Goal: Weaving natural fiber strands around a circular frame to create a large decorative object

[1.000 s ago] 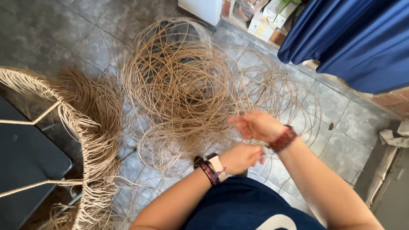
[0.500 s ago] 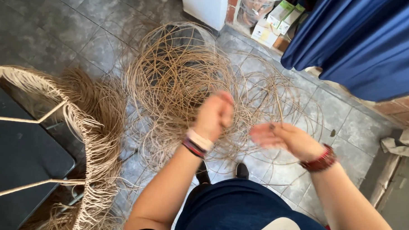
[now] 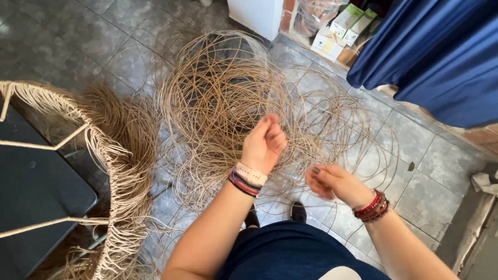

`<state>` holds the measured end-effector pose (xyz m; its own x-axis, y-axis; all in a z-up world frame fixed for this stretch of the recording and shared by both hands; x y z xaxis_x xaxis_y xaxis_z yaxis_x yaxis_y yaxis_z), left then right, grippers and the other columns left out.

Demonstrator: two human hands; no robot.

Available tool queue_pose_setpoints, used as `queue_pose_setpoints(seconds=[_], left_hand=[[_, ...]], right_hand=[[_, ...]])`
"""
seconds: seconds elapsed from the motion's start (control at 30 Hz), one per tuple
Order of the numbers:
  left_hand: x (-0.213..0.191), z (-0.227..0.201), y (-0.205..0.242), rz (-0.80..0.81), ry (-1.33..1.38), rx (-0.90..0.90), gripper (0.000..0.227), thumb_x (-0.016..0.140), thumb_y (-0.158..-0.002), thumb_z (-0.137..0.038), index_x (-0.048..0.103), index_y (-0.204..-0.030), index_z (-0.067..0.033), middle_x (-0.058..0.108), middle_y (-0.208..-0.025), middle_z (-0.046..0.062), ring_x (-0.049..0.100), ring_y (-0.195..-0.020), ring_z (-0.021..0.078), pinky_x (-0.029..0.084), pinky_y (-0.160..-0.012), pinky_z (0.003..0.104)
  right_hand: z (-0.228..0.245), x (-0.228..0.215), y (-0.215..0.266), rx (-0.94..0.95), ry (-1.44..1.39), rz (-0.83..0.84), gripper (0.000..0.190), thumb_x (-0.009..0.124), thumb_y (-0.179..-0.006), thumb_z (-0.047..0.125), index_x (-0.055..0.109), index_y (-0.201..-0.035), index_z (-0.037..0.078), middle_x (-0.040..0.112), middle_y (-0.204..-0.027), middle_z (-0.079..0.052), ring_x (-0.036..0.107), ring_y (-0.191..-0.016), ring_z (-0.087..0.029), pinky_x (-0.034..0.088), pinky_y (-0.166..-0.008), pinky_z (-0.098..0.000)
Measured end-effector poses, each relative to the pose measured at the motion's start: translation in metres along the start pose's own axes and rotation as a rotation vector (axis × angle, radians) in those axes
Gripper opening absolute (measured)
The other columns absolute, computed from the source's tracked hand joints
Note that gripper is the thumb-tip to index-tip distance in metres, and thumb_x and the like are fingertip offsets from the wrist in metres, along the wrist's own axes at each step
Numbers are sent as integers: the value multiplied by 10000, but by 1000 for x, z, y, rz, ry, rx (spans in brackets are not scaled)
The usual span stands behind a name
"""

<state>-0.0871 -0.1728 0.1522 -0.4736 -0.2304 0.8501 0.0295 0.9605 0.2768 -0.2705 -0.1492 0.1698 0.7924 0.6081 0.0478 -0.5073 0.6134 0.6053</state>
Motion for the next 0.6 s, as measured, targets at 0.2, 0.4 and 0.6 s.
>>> queue_pose_setpoints(seconds=[0.2, 0.4, 0.6], left_hand=[[-31, 69, 42, 16, -644, 77, 239, 330, -1053, -93, 552, -966, -93, 482, -489, 3, 501, -376, 107, 332, -356, 212], [-24, 79, 56, 403, -1321, 107, 184, 583, -953, -102, 685, -1106, -120, 708, -982, 190, 688, -991, 385, 546, -889, 467], [37, -5, 2, 229, -127, -21, 421, 375, -1104, -457, 607, -1277, -152, 755, -1031, 155, 718, -1021, 186, 539, -952, 311]], right_hand=[[25, -13, -41, -208, -74, 67, 570, 336, -1051, 368, 550, -1435, 5, 687, -1270, -274, 703, -1118, -354, 532, -999, -537], [30, -19, -62, -347, -374, 83, 338, 315, -1127, 220, 588, -1145, 22, 338, -631, 72, 313, -424, -54, 315, -346, -198], [-22, -1, -9, -252, 2, 186, 290, 472, -1043, 180, 660, -901, 10, 511, -567, 9, 427, -423, -57, 309, -373, -193]])
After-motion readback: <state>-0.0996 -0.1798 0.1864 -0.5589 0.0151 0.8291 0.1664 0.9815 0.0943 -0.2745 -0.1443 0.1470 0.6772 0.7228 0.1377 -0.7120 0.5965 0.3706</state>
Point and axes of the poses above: each hand's wrist, its own y-axis away from the middle knuckle, its own x-axis out of the palm, z = x × y, the point moved 5 cm from there along -y, towards the middle knuckle
